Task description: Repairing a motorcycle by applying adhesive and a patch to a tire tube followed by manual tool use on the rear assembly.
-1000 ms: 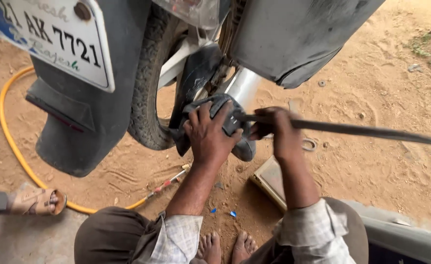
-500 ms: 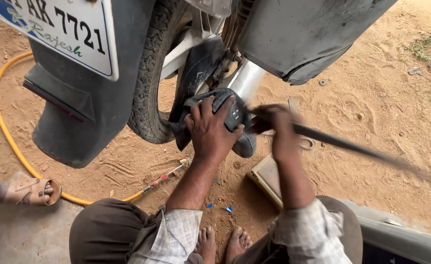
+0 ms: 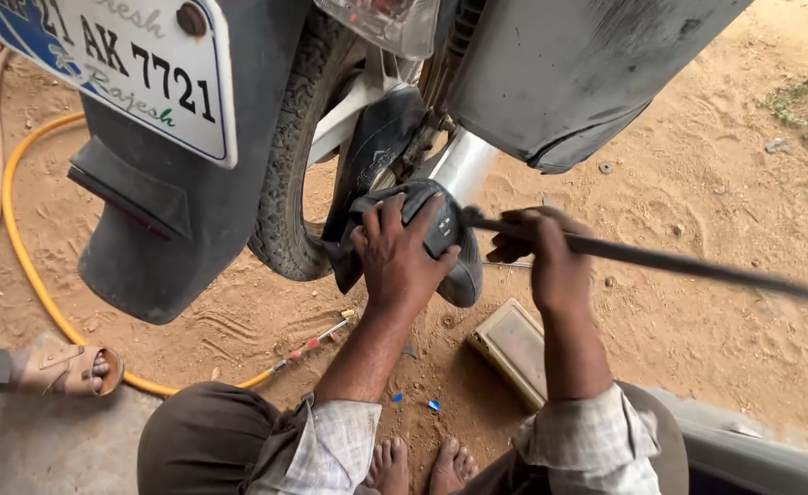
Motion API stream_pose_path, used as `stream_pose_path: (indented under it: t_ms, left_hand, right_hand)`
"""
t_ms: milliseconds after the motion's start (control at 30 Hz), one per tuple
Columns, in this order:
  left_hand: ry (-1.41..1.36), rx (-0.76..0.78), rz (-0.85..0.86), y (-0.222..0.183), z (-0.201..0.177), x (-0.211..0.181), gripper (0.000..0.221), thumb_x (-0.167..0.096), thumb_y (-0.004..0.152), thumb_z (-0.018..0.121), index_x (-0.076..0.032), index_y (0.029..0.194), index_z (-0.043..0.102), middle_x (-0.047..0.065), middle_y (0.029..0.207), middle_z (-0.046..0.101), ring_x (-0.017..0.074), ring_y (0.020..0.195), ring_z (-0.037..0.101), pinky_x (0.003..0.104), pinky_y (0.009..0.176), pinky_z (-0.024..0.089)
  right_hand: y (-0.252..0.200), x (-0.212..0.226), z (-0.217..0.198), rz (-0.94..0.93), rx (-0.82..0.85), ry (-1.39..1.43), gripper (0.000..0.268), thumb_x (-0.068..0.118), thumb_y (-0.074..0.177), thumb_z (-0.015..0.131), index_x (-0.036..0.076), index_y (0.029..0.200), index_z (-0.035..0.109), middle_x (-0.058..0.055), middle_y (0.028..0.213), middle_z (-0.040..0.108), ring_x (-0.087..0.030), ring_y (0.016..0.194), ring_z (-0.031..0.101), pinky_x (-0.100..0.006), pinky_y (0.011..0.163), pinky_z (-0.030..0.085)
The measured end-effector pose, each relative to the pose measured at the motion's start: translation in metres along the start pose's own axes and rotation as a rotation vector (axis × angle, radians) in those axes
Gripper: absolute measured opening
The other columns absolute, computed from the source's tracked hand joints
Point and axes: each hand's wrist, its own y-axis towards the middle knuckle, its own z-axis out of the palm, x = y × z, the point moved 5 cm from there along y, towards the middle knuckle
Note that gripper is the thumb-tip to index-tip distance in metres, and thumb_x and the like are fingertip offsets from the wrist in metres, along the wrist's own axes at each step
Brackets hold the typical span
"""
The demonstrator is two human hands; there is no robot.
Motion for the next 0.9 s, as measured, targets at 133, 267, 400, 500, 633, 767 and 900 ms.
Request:
stream_pose_path:
  t_ms: [133,267,400,500,633,767,900]
  left_hand:
    - [-0.001,0.071,-0.056,-0.001,-0.002,0.0,0.076,-0.042,0.071,0.091,-0.028,0.139,0.061,0.014,0.139,0.046,0.0368,0.133,0.039,0.064,0.106,0.032]
    - [0.013,0.02,-0.023,0.0,0.001,0.001,0.075,-0.043,0.069,0.091,-0.029,0.137,0.062,0.016,0.139,0.045,0.0391,0.132,0.038,0.067,0.103,0.03]
    - [0.003,0.034,-0.023,0.001,-0.004,-0.004,0.075,-0.044,0.07,0.091,-0.027,0.137,0.062,0.015,0.139,0.045,0.0395,0.131,0.038,0.068,0.103,0.03]
    - [-0.003,0.029,-0.028,-0.002,-0.005,-0.004,0.074,-0.042,0.069,0.09,-0.028,0.137,0.062,0.015,0.14,0.046,0.0375,0.131,0.04,0.063,0.104,0.033]
    - [0.025,0.036,-0.036,0.0,-0.003,-0.003,0.073,-0.043,0.069,0.09,-0.03,0.136,0.063,0.015,0.138,0.048,0.0377,0.13,0.04,0.064,0.104,0.032]
    - [0.027,0.008,-0.019,-0.001,-0.004,-0.002,0.074,-0.044,0.069,0.09,-0.029,0.136,0.063,0.015,0.138,0.048,0.0373,0.131,0.04,0.064,0.105,0.032]
    - [0.021,0.026,-0.033,0.0,0.0,-0.001,0.073,-0.045,0.069,0.089,-0.03,0.136,0.063,0.014,0.139,0.048,0.0366,0.132,0.039,0.064,0.104,0.032]
  right_hand:
    - [-0.002,-0.001,-0.005,-0.13,-0.117,-0.084,0.04,0.02,0.106,0.042,-0.01,0.107,0.07,-0.021,0.085,0.076,-0.027,0.068,0.075,-0.035,0.065,0.063]
    - [0.011,-0.019,-0.005,-0.146,-0.038,-0.093,0.041,0.027,0.108,0.046,-0.006,0.102,0.07,-0.015,0.086,0.074,-0.022,0.067,0.07,-0.032,0.063,0.06]
    - [0.011,-0.005,-0.056,-0.165,-0.185,-0.072,0.035,0.027,0.113,0.056,-0.006,0.106,0.068,-0.015,0.097,0.073,-0.017,0.083,0.07,-0.029,0.078,0.057]
    - [0.005,-0.013,-0.091,0.047,-0.444,0.379,0.03,0.026,0.113,0.071,-0.001,0.115,0.058,-0.009,0.078,0.052,-0.015,0.055,0.045,-0.032,0.05,0.039]
    - [-0.016,0.017,-0.103,0.158,-0.571,0.23,0.043,0.017,0.1,0.063,0.014,0.136,0.039,-0.012,0.09,0.066,-0.015,0.057,0.055,-0.033,0.052,0.047]
    - [-0.016,0.013,-0.113,0.148,-0.334,0.507,0.043,0.025,0.107,0.05,0.001,0.143,0.056,-0.019,0.095,0.069,-0.018,0.055,0.06,-0.031,0.053,0.052]
    - [-0.041,0.065,-0.088,0.247,-0.613,0.599,0.043,0.019,0.1,0.027,-0.004,0.133,0.043,-0.024,0.087,0.065,-0.025,0.063,0.065,-0.036,0.062,0.056]
